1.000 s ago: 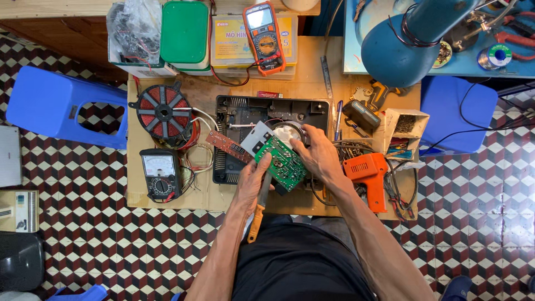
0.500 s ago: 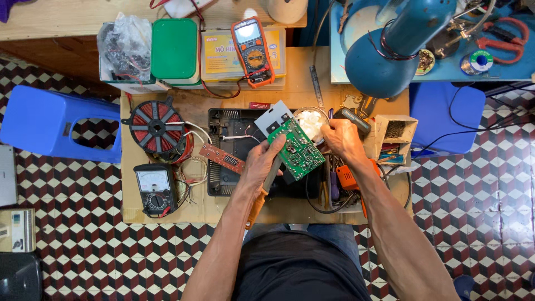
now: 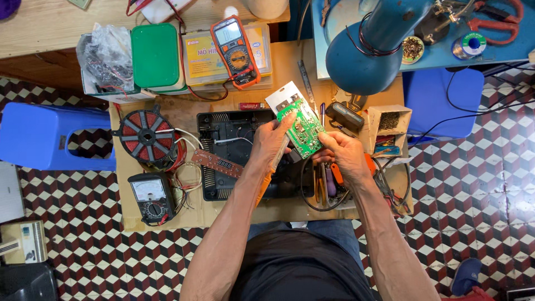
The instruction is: The person uses a hot air gun and a flat tool to work on a circuit board with a heatsink, repeatedly heating and scraping components. They flip the board to access both sides and continue applying heat and scraping motions throughout the clip.
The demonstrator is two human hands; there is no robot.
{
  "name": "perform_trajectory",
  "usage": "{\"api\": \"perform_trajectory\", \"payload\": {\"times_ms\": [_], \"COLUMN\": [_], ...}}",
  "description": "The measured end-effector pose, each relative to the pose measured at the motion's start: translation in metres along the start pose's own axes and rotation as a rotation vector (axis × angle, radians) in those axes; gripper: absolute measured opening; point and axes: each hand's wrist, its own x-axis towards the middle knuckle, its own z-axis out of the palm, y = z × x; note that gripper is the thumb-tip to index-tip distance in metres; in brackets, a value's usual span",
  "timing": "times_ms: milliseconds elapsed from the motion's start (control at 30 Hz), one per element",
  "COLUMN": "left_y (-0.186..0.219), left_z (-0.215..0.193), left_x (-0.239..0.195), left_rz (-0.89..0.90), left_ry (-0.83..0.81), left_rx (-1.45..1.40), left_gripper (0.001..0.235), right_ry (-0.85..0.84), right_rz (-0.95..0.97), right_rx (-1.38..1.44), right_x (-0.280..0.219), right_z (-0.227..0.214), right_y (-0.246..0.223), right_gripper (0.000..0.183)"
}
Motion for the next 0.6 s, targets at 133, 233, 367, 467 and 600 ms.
{"api": "perform_trajectory", "payload": {"times_ms": [133, 233, 367, 467, 600], "left_y": [-0.003, -0.008, -0.018, -0.027, -0.038], "left_z": [-0.008, -0.018, -0.032, -0.033, -0.029], "left_x": [-0.019, -0.046, -0.078, -0.087, -0.087], "left_rz": [-0.035, -0.050, -0.089, -0.152, -0.139], "left_ry": [-0.029, -0.045, -0.105, -0.170, -0.202], "left_rx": [-0.146, -0.246, -0.217, -0.144, -0.093], "left_gripper": [0.069, 0.063, 0.058, 0.054, 0.046], "right_ry": [0.037, 0.026, 0.000, -0.002, -0.028], "right_rz": [-0.004, -0.031, -0.021, -0.019, -0.016], "right_rx": [-0.041, -0.105, -0.109, -0.137, -0.168], "right_x": [0.001, 0.003, 0.007, 0.011, 0.010], "right_z": [0.003, -0.001, -0.006, -0.007, -0.010], "right_y": [0.001, 0.000, 0.004, 0.007, 0.006], "right_gripper": [0.032, 0.031, 0.030, 0.029, 0.028]}}
